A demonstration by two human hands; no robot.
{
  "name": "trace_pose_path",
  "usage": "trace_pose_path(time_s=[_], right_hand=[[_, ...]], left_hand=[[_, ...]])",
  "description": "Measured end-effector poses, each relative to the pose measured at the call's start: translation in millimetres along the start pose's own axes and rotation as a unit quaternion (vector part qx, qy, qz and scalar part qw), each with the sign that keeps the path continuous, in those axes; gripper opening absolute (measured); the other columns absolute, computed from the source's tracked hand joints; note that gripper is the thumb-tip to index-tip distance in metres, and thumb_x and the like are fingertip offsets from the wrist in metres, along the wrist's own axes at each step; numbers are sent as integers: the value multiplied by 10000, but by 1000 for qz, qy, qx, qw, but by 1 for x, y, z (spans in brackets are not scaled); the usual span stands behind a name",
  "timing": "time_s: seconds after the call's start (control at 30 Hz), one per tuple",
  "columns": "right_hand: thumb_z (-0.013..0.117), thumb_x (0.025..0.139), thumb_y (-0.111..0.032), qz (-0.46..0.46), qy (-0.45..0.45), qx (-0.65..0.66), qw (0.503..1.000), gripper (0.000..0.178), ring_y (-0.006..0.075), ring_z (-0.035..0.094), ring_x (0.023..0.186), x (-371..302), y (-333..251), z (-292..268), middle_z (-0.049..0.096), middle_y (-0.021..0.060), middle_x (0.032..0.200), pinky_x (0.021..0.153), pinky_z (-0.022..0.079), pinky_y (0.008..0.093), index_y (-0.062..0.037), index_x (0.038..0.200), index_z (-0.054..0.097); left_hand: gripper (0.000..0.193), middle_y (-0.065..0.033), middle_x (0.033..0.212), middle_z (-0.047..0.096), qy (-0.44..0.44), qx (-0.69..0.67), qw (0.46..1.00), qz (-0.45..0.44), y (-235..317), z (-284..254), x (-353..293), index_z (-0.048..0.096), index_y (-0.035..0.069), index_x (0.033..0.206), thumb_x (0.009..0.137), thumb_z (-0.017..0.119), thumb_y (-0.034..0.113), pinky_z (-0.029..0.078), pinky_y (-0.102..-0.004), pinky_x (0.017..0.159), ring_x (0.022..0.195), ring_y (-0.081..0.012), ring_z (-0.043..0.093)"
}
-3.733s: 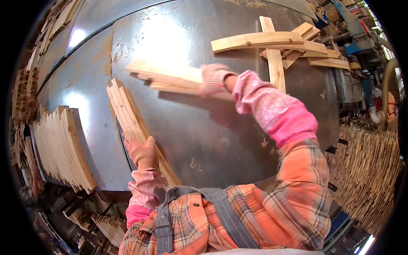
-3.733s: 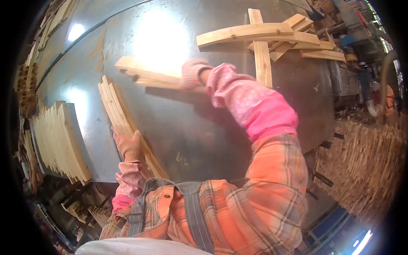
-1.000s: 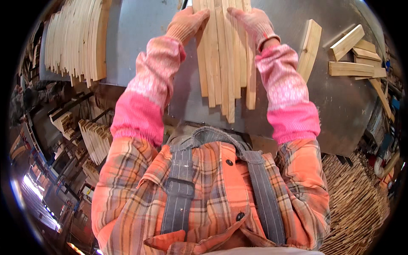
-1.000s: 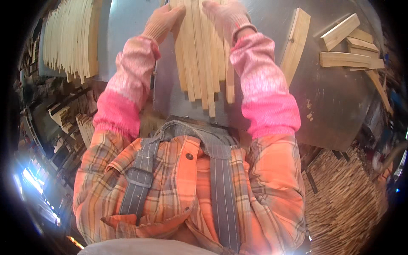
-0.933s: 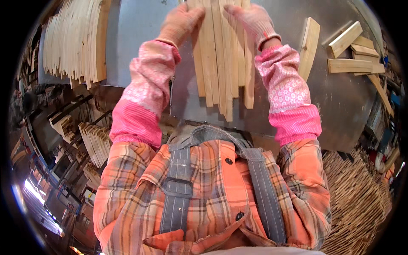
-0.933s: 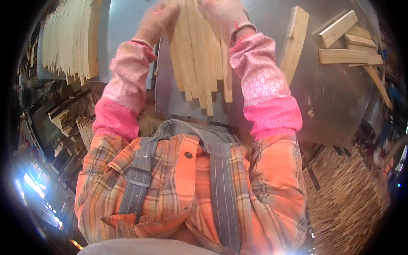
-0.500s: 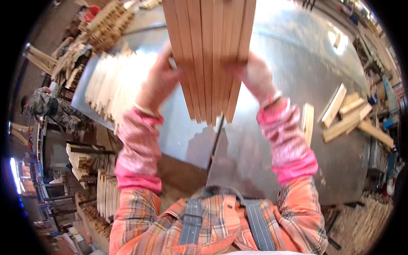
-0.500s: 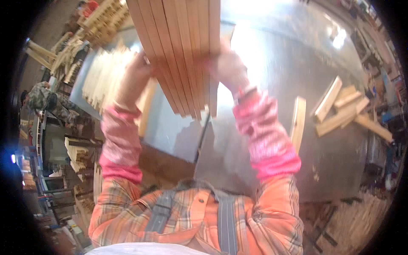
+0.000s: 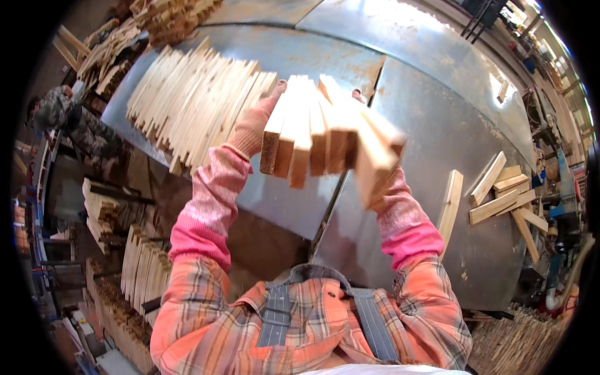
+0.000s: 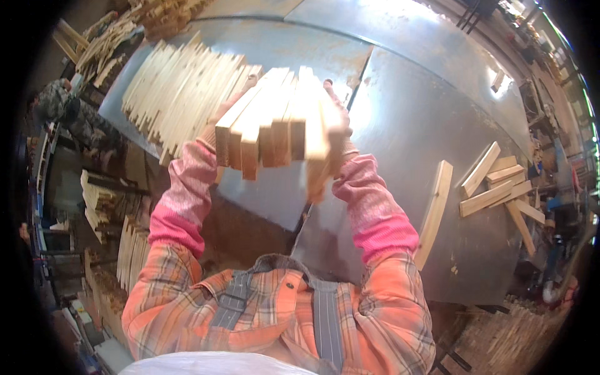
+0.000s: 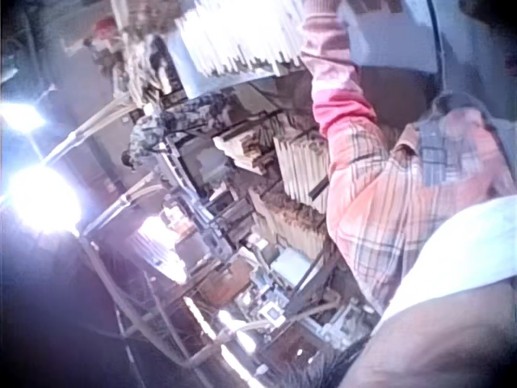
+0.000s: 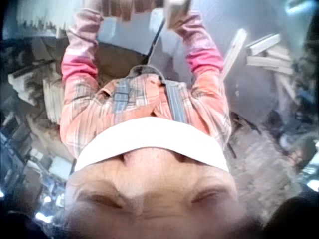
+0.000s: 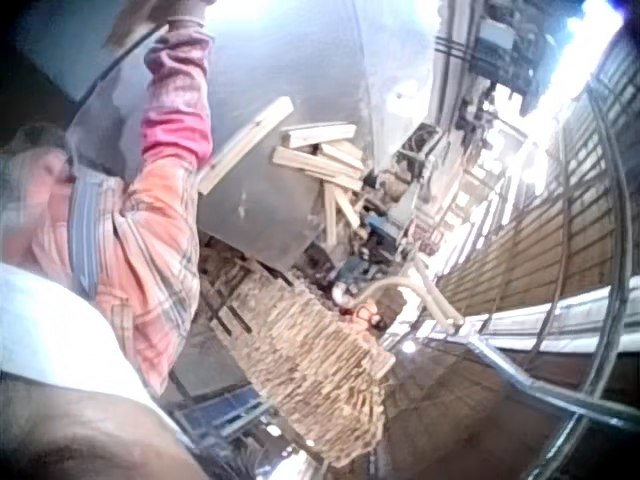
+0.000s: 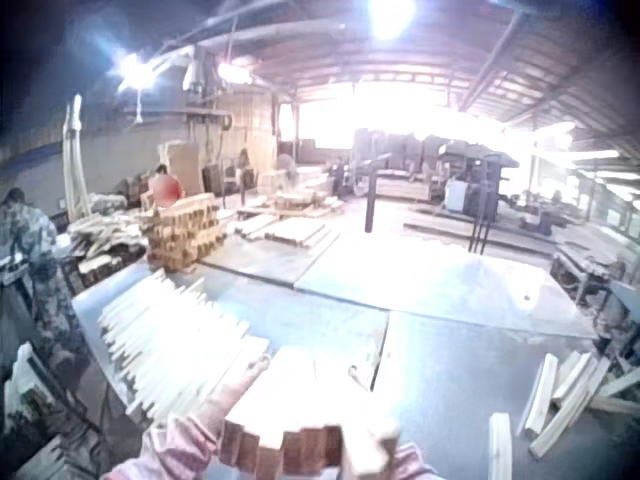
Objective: The person picks up small wooden planks from a pile on a metal table and arranges them into a neat stack. They repeatedly pick up planks, align them, and place them onto the growing stack, occasionally adjusting the position of the planks to ensure they are aligned.
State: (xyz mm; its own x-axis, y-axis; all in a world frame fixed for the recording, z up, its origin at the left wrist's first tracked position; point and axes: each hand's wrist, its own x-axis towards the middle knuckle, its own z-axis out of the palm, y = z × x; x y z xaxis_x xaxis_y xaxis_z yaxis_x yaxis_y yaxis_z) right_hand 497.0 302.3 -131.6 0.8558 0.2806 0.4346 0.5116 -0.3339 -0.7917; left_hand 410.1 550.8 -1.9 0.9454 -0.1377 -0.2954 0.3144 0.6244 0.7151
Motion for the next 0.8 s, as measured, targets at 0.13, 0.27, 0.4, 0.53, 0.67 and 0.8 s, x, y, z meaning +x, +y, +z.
trace_pose_path(time_s=[0.13, 0.27, 0.4, 0.53, 0.67, 0.8], right_hand=[[639, 995, -250, 229, -181, -170, 941, 444, 378, 741, 944, -50, -77, 61, 731, 197, 1023, 837, 590, 451, -69, 1361, 463], [473, 1030, -211, 182, -211, -363, 889, 537, 376, 685, 1103, -136, 11, 114, 691, 229, 1163, 955, 548, 476, -87, 1540, 362], [512, 1005, -225, 245, -328, -326, 852, 510, 355, 664, 1181, -109, -47, 98, 693, 230, 1214, 996, 527, 441, -74, 1492, 489], [551, 1016, -296, 377, -196, -62, 903, 408, 277, 682, 1120, -141, -14, 85, 735, 184, 1128, 978, 503, 371, -18, 1288, 673], [526, 972, -513, 437, -234, -41, 868, 628, 429, 608, 1246, -137, -40, 87, 673, 279, 1273, 1057, 454, 448, 22, 1263, 678], [594, 915, -504, 436, -266, -126, 850, 605, 443, 679, 1092, -117, -49, 105, 712, 289, 1149, 916, 535, 472, 45, 1145, 703]], left_hand=[[457, -107, 1230, 731, 137, 298, 944, 14, -34, -88, -45, 623, 50, 1389, 1040, 640, 344, 553, -328, 986, 1089, -224, 702], [591, -124, 1399, 664, 89, 689, 719, 37, -113, -165, -37, 485, 191, 1554, 991, 602, 57, 443, -268, 1109, 1274, -222, 614], [627, -124, 1427, 644, 197, 466, 863, -9, -130, -199, -41, 437, 135, 1577, 975, 601, 64, 451, -291, 1102, 1294, -208, 605], [631, -140, 1458, 617, 219, 460, 860, -23, -132, -186, -49, 438, 102, 1567, 971, 630, 175, 456, -312, 1100, 1315, -244, 605], [633, -178, 1462, 596, 218, 561, 798, -23, -138, -190, -84, 442, 95, 1557, 963, 624, 219, 452, -361, 1112, 1338, -334, 576], [596, -203, 1421, 609, 209, 594, 776, 38, -129, -174, -120, 510, 82, 1500, 933, 643, 210, 455, -393, 1107, 1321, -377, 570]])
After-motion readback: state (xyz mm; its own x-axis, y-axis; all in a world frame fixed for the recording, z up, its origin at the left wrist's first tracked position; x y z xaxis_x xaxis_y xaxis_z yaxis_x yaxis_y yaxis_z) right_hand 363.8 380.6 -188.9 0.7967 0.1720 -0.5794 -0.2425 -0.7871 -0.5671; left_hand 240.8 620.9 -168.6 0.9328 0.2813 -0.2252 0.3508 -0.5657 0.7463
